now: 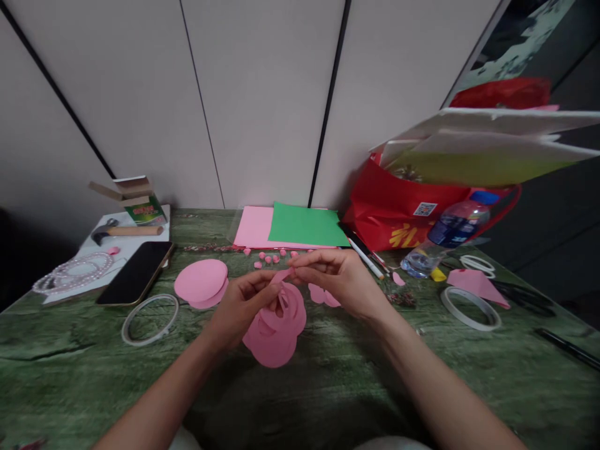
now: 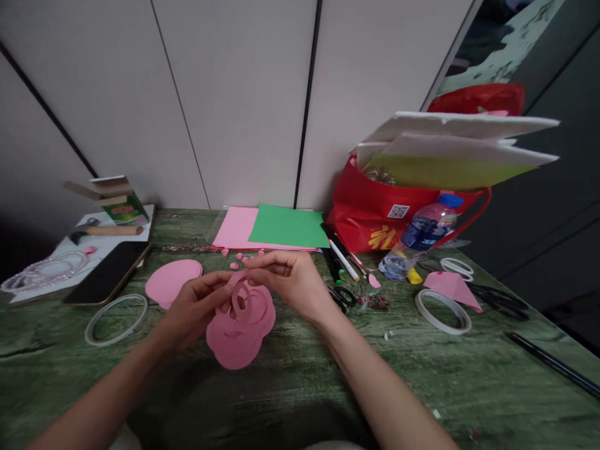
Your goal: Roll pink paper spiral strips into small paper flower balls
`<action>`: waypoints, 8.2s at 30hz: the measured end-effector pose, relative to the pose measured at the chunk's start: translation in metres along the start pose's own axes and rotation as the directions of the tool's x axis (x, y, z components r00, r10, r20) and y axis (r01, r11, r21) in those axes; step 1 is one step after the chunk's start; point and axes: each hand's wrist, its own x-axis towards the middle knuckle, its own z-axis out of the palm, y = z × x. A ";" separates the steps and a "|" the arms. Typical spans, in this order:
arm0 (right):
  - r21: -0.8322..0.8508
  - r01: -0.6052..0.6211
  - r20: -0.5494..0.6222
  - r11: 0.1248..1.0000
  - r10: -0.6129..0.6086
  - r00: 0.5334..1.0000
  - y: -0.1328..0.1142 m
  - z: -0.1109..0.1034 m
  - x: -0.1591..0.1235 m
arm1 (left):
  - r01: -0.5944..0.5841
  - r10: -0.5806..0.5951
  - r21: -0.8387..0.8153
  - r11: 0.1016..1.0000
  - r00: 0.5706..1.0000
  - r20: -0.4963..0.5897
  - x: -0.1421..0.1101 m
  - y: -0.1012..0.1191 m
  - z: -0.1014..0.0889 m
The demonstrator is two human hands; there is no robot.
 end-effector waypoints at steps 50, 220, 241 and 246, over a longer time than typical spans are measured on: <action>-0.099 0.067 0.013 0.993 -0.066 0.998 -0.005 0.000 -0.001 | -0.018 0.016 0.015 1.000 0.996 0.091 0.000 0.000 -0.002; -0.101 0.151 0.104 0.983 -0.141 0.985 0.007 0.005 -0.004 | 0.036 -0.034 -0.020 0.999 0.997 0.076 0.001 -0.004 -0.005; -0.182 0.143 0.104 0.973 -0.126 0.987 0.002 0.003 -0.005 | -0.005 0.003 0.041 0.999 0.999 0.053 0.001 -0.002 -0.001; -0.240 0.171 0.114 0.956 -0.147 0.983 0.007 0.002 -0.004 | -0.019 0.015 0.121 0.992 0.999 0.038 0.001 -0.001 -0.001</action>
